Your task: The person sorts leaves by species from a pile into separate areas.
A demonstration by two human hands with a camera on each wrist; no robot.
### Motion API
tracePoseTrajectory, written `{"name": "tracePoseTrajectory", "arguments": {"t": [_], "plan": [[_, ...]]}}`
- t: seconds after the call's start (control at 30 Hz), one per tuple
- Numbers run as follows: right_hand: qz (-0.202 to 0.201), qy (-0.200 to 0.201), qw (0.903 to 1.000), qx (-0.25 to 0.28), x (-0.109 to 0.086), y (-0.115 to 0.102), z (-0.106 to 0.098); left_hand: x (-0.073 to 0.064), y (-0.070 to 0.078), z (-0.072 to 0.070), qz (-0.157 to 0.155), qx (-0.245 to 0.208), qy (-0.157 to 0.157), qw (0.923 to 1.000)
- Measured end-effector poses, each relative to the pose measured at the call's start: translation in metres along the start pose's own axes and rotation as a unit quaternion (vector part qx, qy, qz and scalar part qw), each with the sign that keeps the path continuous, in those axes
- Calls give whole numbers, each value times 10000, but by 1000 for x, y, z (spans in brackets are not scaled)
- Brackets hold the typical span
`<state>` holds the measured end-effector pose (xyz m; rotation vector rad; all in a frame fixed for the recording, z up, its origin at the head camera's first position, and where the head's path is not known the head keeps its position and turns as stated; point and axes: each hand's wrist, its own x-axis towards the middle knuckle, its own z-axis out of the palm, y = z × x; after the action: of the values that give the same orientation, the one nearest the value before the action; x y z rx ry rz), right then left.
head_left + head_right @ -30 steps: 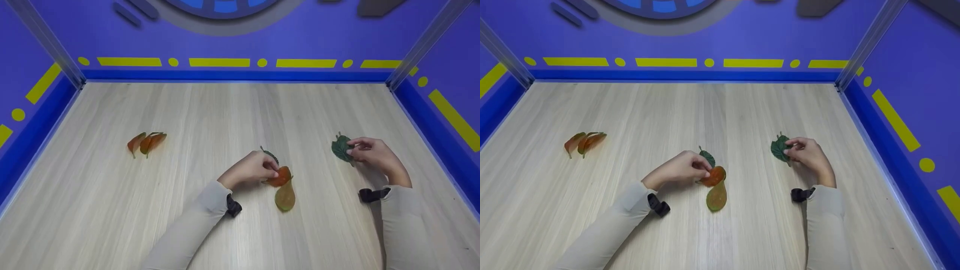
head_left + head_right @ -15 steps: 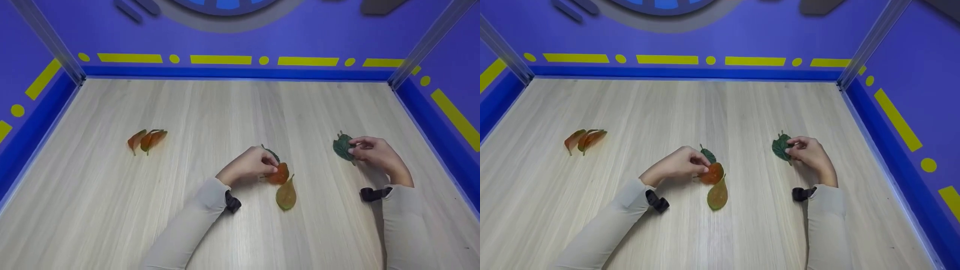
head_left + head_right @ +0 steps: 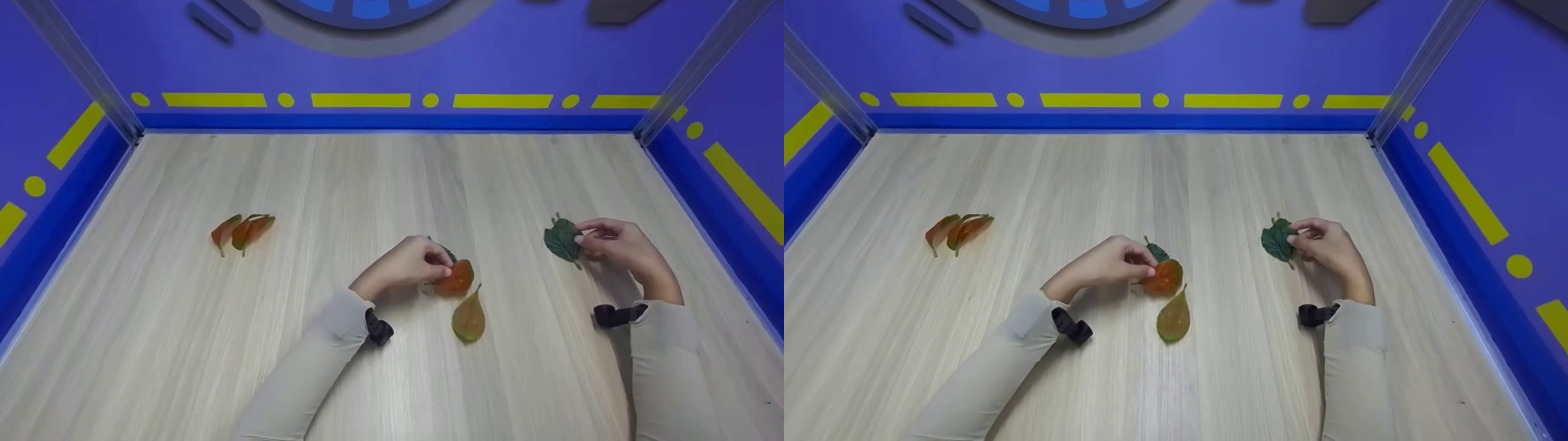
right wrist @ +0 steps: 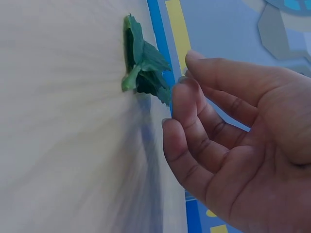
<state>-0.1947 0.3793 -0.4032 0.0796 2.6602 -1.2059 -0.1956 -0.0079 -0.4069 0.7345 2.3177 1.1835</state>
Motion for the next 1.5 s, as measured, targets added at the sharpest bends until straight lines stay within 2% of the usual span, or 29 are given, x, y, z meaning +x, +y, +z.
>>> {"name": "tracePoseTrajectory", "arguments": {"t": [0.13, 0.3, 0.47, 0.6, 0.77, 1.0, 1.2, 1.5], "plan": [[19, 19, 9999, 162, -5, -7, 1, -2, -1, -2, 1, -126, 32, 9999], [4, 66, 9999, 159, 4, 9, 1, -4, -3, -6, -4, -210, 74, 9998], [-15, 40, 9998, 207, 5, 10, 2, -7, -4, -14, -58, -366, 113, 9992], [-36, -33, 9997, 218, 4, 9, 3, -10, -4, -21, -70, -316, 231, 9992], [-46, -54, 9998, 171, 5, 9, 4, -16, -6, -32, -60, -311, 448, 9985], [-114, -21, 9996, 262, 5, 7, 5, -23, -9, -49, -233, -375, 819, 9957], [-56, -2, 9998, 167, 5, 5, 3, -30, -12, -65, -181, -292, 1179, 9924], [-32, -6, 10000, 65, 6, 3, 3, -40, -19, -78, -302, -274, 1713, 9844]]}}
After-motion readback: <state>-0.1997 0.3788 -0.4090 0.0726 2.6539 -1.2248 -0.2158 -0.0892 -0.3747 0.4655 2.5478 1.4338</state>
